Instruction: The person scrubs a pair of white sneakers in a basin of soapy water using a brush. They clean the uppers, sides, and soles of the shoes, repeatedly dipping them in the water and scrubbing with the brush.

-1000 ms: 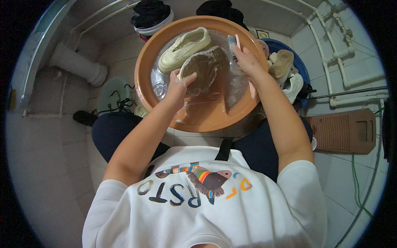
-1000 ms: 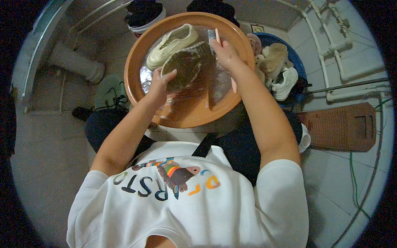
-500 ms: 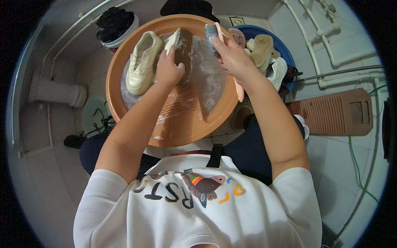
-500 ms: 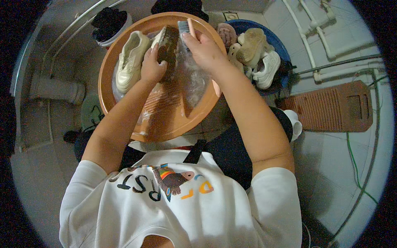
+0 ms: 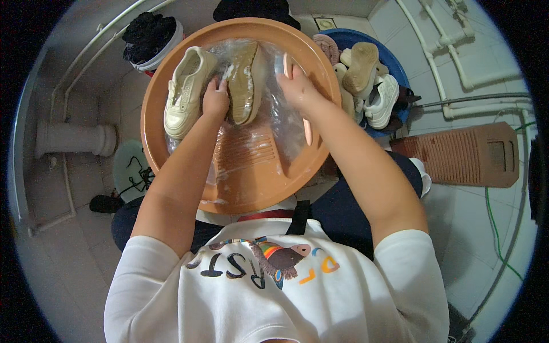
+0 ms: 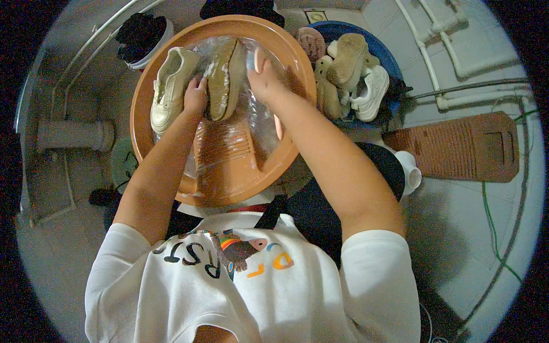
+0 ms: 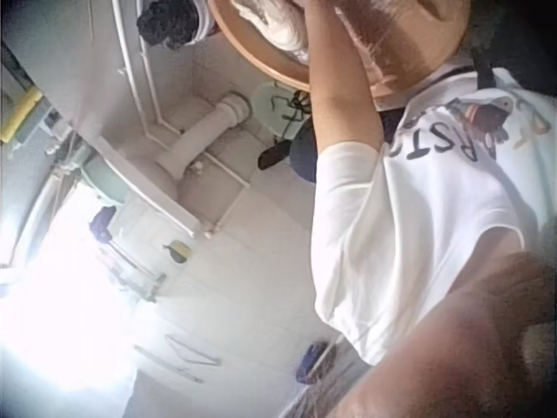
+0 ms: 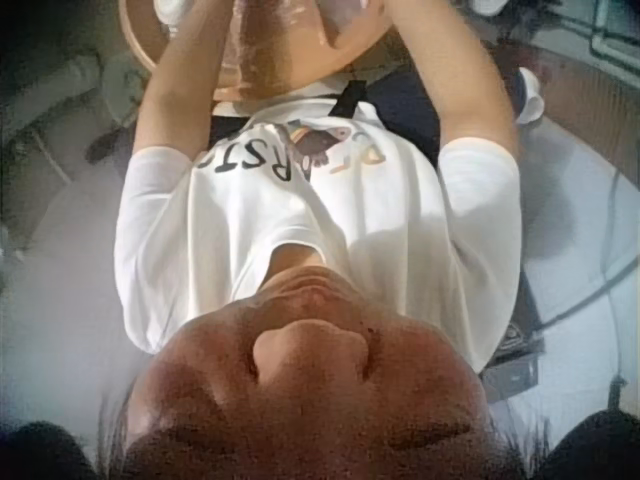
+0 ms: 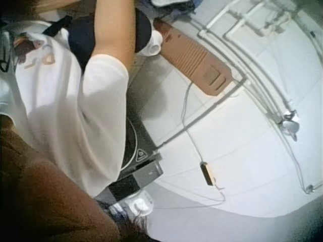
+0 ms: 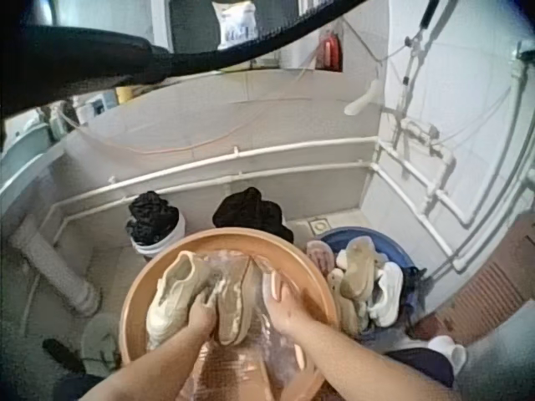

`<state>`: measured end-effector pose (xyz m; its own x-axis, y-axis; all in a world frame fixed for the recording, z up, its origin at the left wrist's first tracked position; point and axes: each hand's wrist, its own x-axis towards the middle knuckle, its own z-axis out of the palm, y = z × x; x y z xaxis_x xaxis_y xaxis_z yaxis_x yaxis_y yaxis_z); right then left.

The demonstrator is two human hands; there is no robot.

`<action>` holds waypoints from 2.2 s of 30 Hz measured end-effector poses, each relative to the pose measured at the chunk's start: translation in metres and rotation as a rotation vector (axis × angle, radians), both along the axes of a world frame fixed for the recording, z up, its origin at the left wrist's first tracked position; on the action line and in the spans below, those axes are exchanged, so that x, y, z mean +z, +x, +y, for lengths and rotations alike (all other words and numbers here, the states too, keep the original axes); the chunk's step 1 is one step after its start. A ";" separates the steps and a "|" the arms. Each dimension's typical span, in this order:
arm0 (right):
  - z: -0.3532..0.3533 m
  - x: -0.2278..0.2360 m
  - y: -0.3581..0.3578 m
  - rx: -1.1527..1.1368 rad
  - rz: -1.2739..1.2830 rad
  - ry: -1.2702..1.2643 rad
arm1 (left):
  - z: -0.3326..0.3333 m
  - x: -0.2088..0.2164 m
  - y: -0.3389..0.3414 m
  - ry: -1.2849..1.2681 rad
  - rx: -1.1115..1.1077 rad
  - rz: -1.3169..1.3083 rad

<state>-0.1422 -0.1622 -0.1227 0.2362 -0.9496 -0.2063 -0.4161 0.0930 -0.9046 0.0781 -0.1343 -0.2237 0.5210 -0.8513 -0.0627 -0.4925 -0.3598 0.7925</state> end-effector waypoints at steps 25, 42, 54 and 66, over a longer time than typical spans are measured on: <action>0.004 -0.013 0.058 0.097 -0.070 -0.014 | 0.034 0.075 -0.002 0.188 0.015 1.417; -0.046 -0.075 0.014 0.553 0.972 0.075 | 0.148 0.145 -0.018 0.095 -0.252 -0.036; 0.061 0.058 0.067 0.766 0.568 -0.453 | 0.129 0.134 0.009 0.290 -0.259 0.338; 0.063 0.056 0.071 0.707 0.604 -0.383 | 0.127 0.104 0.018 0.088 -0.152 0.314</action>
